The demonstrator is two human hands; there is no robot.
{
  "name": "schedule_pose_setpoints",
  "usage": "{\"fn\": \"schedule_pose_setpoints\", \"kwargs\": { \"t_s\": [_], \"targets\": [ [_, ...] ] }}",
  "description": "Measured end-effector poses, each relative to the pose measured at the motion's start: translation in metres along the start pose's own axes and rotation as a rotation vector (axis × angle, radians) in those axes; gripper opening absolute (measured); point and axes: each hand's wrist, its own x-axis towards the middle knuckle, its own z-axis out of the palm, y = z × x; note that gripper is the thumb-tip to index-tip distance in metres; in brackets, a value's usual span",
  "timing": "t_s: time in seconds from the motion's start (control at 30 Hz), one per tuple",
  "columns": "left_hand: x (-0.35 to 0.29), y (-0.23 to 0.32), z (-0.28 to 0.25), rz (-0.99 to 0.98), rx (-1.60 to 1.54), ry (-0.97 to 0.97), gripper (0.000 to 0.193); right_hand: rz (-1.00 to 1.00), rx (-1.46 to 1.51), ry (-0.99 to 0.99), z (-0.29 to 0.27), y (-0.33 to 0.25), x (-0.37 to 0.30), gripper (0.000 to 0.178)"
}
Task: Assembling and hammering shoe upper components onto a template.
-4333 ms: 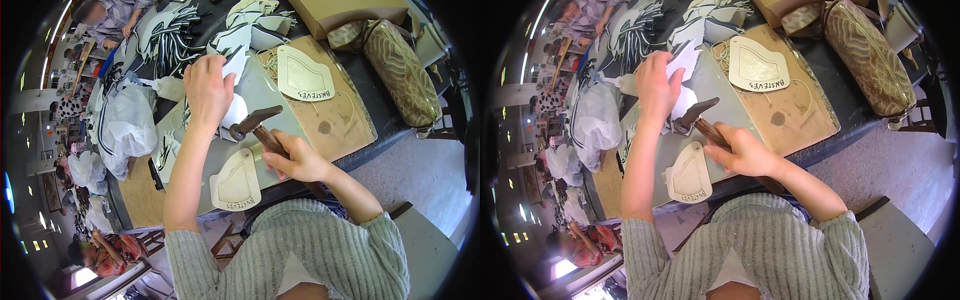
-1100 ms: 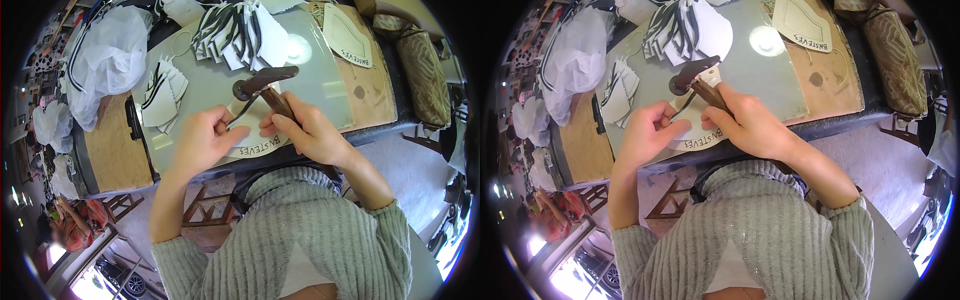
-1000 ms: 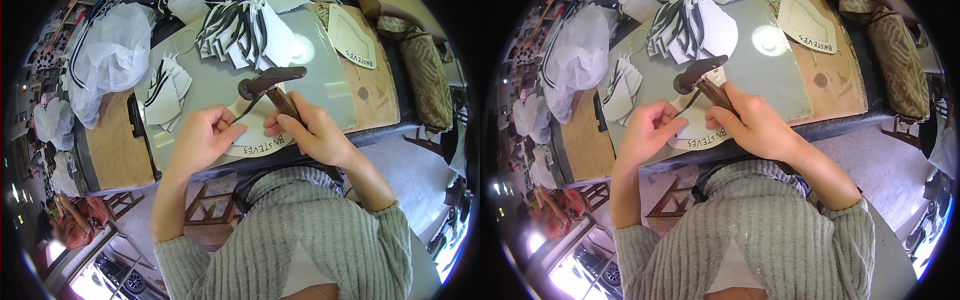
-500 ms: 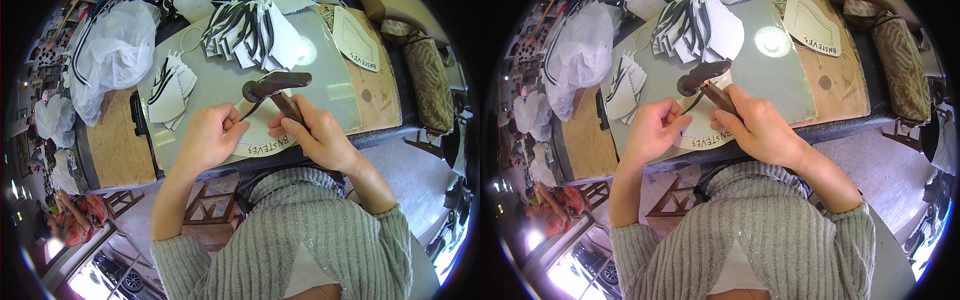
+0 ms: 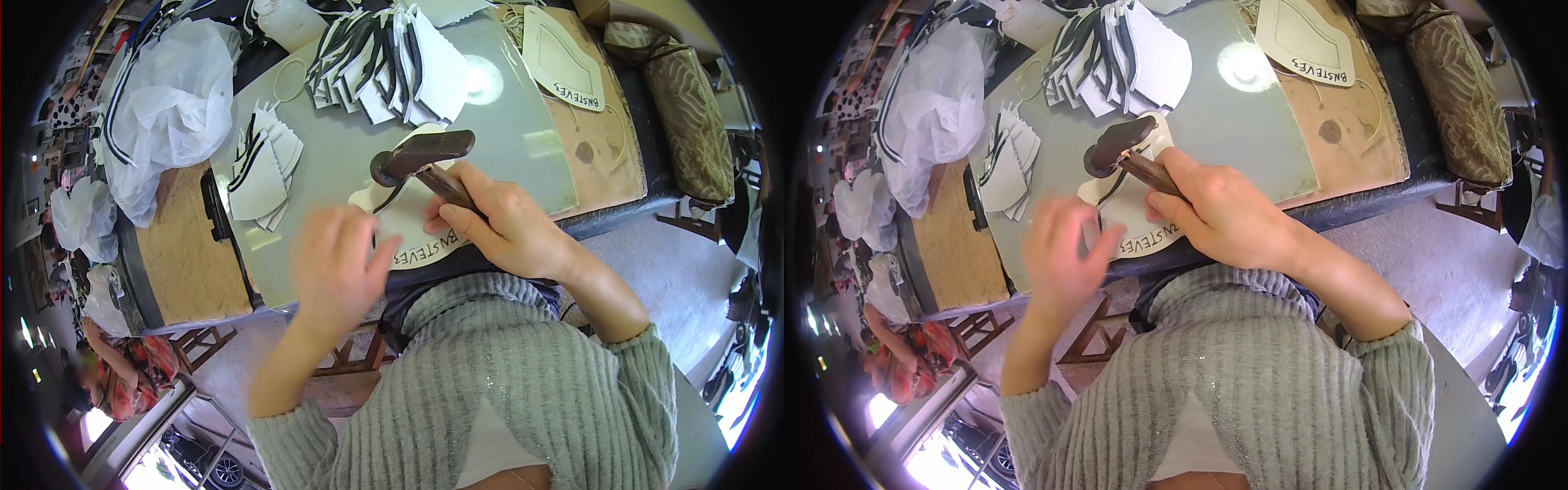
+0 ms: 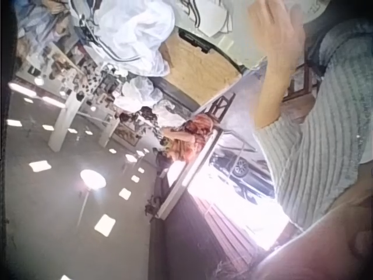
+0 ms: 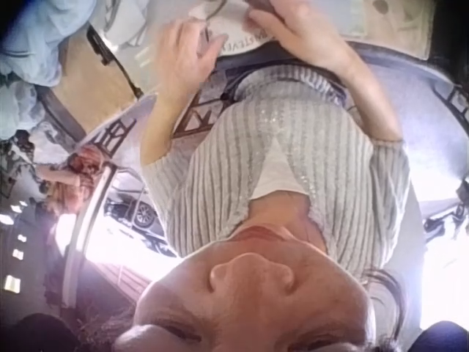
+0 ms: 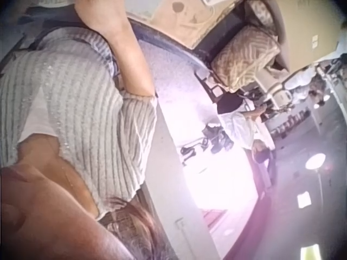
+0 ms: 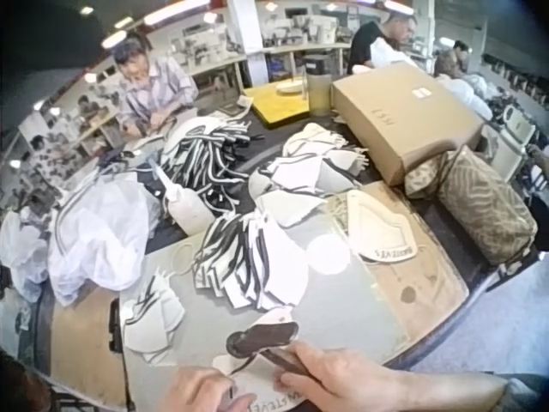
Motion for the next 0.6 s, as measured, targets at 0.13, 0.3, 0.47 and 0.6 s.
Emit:
{"fn": "schedule_pose_setpoints", "kwargs": {
  "t_s": [0.13, 0.3, 0.47, 0.6],
  "targets": [
    [-0.034, 0.017, 0.024, 0.151, -0.157, -0.085, 0.050, -0.043, -0.011, 0.016, 0.000, -0.001, -0.001, 0.024],
    [-0.039, 0.016, 0.035, 0.213, 0.151, -0.142, 0.063, 0.046, 0.090, 0.024, -0.019, -0.009, -0.005, 0.024],
    [-0.038, 0.018, 0.041, 0.218, 0.182, -0.048, 0.058, 0.047, -0.161, 0.152, -0.037, -0.024, -0.020, 0.014],
    [-0.032, 0.013, 0.031, 0.232, 0.035, -0.055, 0.053, -0.124, -0.678, 0.097, -0.043, -0.028, -0.035, 0.019]
  ]
}}
